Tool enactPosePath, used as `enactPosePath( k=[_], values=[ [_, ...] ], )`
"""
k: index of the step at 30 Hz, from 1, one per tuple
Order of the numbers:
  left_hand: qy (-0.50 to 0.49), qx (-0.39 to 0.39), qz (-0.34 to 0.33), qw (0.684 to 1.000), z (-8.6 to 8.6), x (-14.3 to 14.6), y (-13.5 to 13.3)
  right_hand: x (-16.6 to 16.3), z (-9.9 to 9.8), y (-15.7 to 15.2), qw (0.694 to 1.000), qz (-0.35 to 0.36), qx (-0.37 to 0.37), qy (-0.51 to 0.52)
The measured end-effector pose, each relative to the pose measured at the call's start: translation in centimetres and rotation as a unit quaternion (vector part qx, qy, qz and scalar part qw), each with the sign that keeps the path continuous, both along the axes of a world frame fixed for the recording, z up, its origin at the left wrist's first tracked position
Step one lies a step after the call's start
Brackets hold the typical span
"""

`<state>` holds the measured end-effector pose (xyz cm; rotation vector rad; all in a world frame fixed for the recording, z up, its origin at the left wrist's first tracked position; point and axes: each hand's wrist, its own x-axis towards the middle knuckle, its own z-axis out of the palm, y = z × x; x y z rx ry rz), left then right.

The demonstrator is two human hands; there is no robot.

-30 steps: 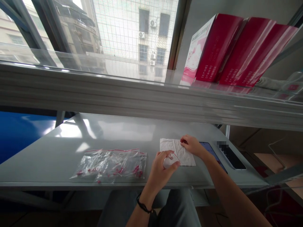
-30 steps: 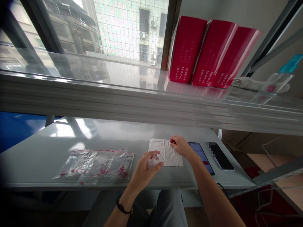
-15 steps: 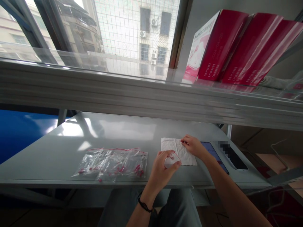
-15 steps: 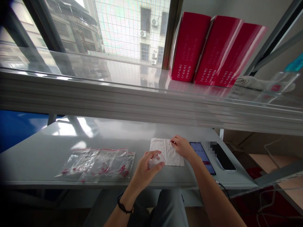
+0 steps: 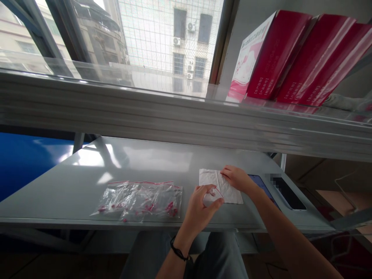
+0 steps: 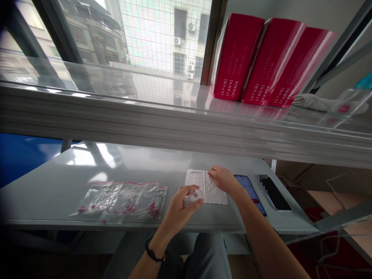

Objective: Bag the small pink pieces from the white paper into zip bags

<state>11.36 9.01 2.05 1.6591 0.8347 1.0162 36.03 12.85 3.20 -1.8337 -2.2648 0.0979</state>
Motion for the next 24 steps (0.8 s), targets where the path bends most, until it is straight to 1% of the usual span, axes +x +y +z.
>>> enactPosePath(
  k=[3, 5, 6, 8, 10, 11, 13, 16, 18, 20, 22, 24],
  values=[
    [-0.007, -0.004, 0.000, 1.000, 0.0, 0.0, 0.1, -0.4, 0.8, -0.3, 0.999, -0.015, 0.013, 0.048],
    [-0.012, -0.010, 0.003, 1.000, 0.0, 0.0, 0.1, -1.0, 1.9, -1.1, 0.996, -0.028, 0.023, 0.087],
    [-0.015, -0.012, 0.006, 1.000, 0.0, 0.0, 0.1, -1.4, 2.6, -1.7, 0.991, -0.027, 0.021, 0.126],
    [-0.016, -0.020, 0.012, 1.000, -0.1, 0.0, 0.2, -2.5, 4.0, -3.1, 0.971, -0.006, -0.001, 0.238],
    [-0.015, -0.028, 0.013, 0.999, -0.3, 0.1, 0.2, -3.8, 5.4, -4.4, 0.937, 0.024, -0.038, 0.346],
    [-0.016, -0.030, 0.014, 0.999, -0.4, 0.1, 0.2, -4.5, 6.0, -4.9, 0.924, 0.036, -0.057, 0.376],
    [-0.017, -0.032, 0.015, 0.999, -0.5, 0.1, 0.2, -5.6, 6.8, -5.7, 0.919, 0.048, -0.084, 0.382],
    [-0.019, -0.027, 0.016, 0.999, -0.6, 0.0, 0.3, -6.4, 7.1, -6.0, 0.923, 0.058, -0.104, 0.366],
    [-0.018, -0.027, 0.015, 0.999, -0.6, 0.0, 0.2, -6.1, 7.1, -5.9, 0.925, 0.068, -0.097, 0.360],
    [-0.014, -0.030, 0.016, 0.999, -0.5, 0.0, 0.2, -5.1, 7.1, -5.5, 0.933, 0.065, -0.064, 0.347],
    [-0.011, -0.032, 0.019, 0.999, -0.5, 0.0, 0.1, -3.8, 6.7, -4.7, 0.950, 0.021, -0.018, 0.310],
    [-0.010, -0.027, 0.018, 0.999, -0.4, 0.0, 0.1, -2.3, 5.8, -3.7, 0.971, -0.053, 0.011, 0.234]
  ],
)
